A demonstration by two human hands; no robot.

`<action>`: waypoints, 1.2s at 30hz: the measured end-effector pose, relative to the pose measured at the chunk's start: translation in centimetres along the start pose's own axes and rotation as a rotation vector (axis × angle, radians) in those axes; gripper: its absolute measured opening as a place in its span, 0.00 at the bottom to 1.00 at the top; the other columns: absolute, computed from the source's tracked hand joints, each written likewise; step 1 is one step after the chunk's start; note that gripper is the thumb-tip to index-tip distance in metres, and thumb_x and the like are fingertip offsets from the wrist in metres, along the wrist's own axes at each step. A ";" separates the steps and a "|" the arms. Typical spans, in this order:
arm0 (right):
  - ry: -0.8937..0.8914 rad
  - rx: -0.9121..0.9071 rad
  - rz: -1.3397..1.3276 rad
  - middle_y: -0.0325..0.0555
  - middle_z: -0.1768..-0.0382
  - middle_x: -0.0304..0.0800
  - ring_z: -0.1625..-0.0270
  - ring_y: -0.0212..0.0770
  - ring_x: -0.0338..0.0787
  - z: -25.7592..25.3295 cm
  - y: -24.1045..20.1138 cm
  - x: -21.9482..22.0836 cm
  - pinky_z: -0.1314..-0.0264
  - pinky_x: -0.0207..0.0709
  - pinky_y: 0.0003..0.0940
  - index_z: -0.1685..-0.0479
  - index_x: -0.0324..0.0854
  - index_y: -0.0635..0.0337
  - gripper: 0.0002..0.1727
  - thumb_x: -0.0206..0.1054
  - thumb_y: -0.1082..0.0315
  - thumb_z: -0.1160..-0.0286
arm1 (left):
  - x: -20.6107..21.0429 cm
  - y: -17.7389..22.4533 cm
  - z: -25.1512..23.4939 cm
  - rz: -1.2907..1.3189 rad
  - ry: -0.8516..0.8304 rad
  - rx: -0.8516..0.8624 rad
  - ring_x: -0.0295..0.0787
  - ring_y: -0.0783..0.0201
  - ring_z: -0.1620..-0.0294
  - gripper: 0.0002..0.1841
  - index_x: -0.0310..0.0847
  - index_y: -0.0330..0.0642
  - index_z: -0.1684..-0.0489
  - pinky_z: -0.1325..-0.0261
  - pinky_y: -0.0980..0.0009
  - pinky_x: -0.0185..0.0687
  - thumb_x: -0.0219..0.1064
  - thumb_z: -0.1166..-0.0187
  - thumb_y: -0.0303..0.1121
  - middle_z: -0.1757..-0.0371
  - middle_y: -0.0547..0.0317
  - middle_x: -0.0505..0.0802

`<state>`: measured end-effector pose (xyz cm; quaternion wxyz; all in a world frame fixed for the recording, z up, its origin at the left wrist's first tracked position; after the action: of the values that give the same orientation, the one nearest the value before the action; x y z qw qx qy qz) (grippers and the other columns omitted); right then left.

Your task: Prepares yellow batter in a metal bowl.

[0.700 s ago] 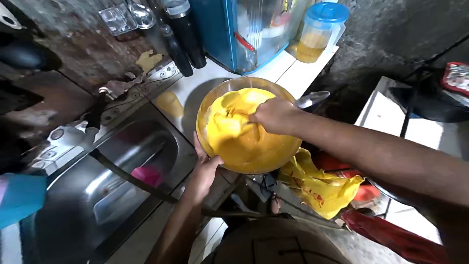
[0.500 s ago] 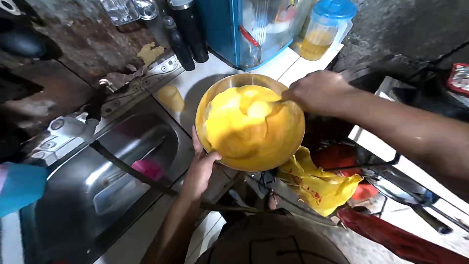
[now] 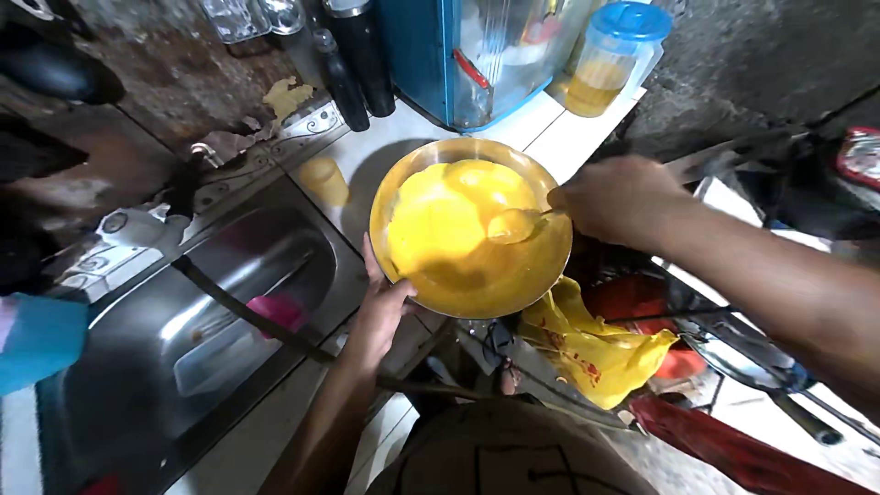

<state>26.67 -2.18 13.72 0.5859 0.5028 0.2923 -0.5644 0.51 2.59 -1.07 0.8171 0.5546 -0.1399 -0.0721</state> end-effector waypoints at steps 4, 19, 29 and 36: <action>-0.018 -0.110 -0.157 0.63 0.51 0.92 0.47 0.68 0.91 -2.9 -3.9 5.0 0.49 0.84 0.66 0.39 0.88 0.57 0.16 0.66 0.76 0.23 | 0.2 -0.9 0.4 -0.024 -0.001 0.032 0.93 0.51 0.46 0.61 0.17 0.67 0.06 0.62 0.53 0.94 0.61 0.37 0.17 0.12 0.42 0.61; -0.146 -0.169 0.025 0.62 0.53 0.92 0.46 0.68 0.91 -5.7 -1.2 1.0 0.51 0.82 0.69 0.50 0.90 0.60 0.08 0.69 0.74 0.23 | 1.0 -0.9 1.5 0.059 0.025 0.015 0.94 0.50 0.49 0.57 0.18 0.66 0.05 0.65 0.52 0.96 0.58 0.30 0.15 0.16 0.43 0.67; -0.039 -0.188 0.143 0.60 0.58 0.92 0.50 0.67 0.92 -3.7 -1.3 0.4 0.56 0.82 0.64 0.46 0.89 0.56 0.12 0.68 0.77 0.24 | 3.2 -1.1 1.6 0.170 0.133 -0.040 0.94 0.46 0.54 0.60 0.17 0.70 0.06 0.68 0.52 0.95 0.58 0.32 0.12 0.15 0.38 0.63; -0.523 -0.271 -0.003 0.57 0.60 0.89 0.52 0.58 0.91 -0.8 -3.6 1.4 0.49 0.81 0.60 0.44 0.82 0.65 0.11 0.60 0.67 0.11 | 3.2 -1.3 1.5 0.209 0.079 -0.013 0.93 0.46 0.51 0.62 0.12 0.70 0.07 0.69 0.53 0.94 0.59 0.35 0.13 0.14 0.37 0.59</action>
<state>23.74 -1.43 11.21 0.7023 0.2570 0.2047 -0.6315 3.10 -0.12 -1.25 0.8286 0.5341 -0.1640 0.0345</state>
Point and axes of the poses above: each hand's wrist, its own z-axis away from the middle knuckle, its own x-axis out of the palm, y = z × x, the point moved 3 cm from there along -z, towards the middle knuckle
